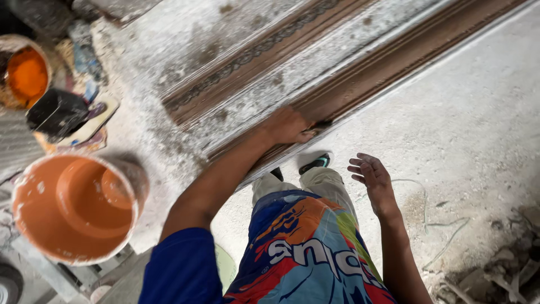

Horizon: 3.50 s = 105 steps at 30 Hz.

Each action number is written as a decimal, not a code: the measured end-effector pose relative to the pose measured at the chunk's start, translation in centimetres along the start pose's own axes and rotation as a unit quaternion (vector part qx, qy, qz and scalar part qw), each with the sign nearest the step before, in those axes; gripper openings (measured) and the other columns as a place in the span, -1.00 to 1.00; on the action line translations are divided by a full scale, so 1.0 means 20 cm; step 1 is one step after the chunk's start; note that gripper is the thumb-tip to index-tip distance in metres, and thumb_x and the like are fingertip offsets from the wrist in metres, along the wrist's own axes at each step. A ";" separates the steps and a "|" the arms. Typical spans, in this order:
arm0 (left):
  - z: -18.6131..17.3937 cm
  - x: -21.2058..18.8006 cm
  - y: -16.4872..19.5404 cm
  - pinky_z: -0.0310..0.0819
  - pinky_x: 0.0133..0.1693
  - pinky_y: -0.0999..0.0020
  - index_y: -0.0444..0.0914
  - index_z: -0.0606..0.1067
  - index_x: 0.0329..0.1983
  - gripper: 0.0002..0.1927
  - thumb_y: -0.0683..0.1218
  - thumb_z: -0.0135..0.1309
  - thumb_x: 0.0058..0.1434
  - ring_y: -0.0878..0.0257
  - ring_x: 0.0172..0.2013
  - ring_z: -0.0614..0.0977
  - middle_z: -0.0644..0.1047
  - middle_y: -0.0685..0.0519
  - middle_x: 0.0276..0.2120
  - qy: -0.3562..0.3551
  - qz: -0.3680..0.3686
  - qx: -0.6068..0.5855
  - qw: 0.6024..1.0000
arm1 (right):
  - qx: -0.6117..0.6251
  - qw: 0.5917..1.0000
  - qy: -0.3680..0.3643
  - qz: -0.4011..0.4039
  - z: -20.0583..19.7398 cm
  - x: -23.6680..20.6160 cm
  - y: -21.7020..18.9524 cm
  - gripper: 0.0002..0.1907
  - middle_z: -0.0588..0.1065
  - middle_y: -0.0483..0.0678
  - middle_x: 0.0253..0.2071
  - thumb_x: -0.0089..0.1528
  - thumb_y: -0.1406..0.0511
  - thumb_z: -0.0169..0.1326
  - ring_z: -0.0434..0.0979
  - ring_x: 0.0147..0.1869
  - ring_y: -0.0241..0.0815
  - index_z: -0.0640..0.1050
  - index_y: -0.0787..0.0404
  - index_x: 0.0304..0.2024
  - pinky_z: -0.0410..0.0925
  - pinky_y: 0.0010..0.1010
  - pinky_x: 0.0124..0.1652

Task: The person cleans a dusty workbench using a scraper and a sponge, then places two long decorative moldings on the bench. They mix a paste in a bucket with a trowel and apply it to the moldings with a brush.

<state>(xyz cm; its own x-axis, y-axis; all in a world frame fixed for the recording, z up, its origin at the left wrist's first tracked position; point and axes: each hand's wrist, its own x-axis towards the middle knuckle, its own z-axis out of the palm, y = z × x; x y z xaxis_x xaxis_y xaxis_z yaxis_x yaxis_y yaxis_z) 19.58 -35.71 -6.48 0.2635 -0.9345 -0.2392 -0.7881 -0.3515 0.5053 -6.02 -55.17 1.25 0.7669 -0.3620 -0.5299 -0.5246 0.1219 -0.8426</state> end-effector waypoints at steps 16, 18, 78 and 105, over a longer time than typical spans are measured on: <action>-0.29 2.05 0.36 0.57 -0.32 0.10 -0.16 0.62 -0.10 -0.61 0.14 0.18 0.10 0.08 -0.51 0.65 0.61 -0.06 -0.51 0.083 0.059 0.027 0.994 | 0.079 0.994 0.065 -0.047 -1.25 0.57 0.05 -0.46 0.50 0.16 0.16 0.40 0.11 -0.10 0.55 0.20 0.02 0.35 0.33 0.30 0.41 -0.17 0.12; -0.34 2.34 0.40 0.56 -0.34 0.08 -0.16 0.63 -0.18 -0.63 0.16 0.20 0.11 0.03 -0.49 0.65 0.62 -0.09 -0.50 0.116 0.061 0.053 0.990 | 0.062 0.975 0.002 -0.213 -1.55 0.72 -0.02 -0.41 0.48 0.13 0.19 0.40 0.06 -0.07 0.54 0.23 0.00 0.32 0.31 0.34 0.44 -0.20 0.12; -1.59 9.82 1.79 0.49 -0.22 -0.04 -0.15 0.54 0.00 -0.55 0.22 0.14 0.21 0.08 -0.43 0.63 0.56 0.03 -0.45 0.137 0.077 0.088 0.984 | 0.183 0.978 0.095 0.014 -7.36 4.56 -1.38 -0.53 0.54 0.10 0.13 0.39 0.16 -0.10 0.57 0.18 -0.02 0.40 0.26 0.27 0.41 -0.17 0.11; -1.33 8.39 1.91 0.52 -0.10 0.02 -0.12 0.52 0.21 -0.57 -0.06 0.18 0.25 0.02 -0.14 0.68 0.63 -0.04 -0.03 0.453 -0.284 -0.199 0.821 | 0.054 0.998 -0.025 -0.035 -7.29 4.83 -1.77 -0.60 0.52 0.14 0.14 0.43 0.27 -0.18 0.57 0.19 0.02 0.38 0.32 0.26 0.43 -0.18 0.13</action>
<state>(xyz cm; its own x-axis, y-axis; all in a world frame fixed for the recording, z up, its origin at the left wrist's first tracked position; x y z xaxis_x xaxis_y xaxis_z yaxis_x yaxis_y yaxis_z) 48.49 -207.52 -5.20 0.9737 -0.2072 0.0948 -0.1984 -0.5666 0.7998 32.76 -229.15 -6.05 0.8193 -0.3274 -0.4706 -0.4277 0.1976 -0.8821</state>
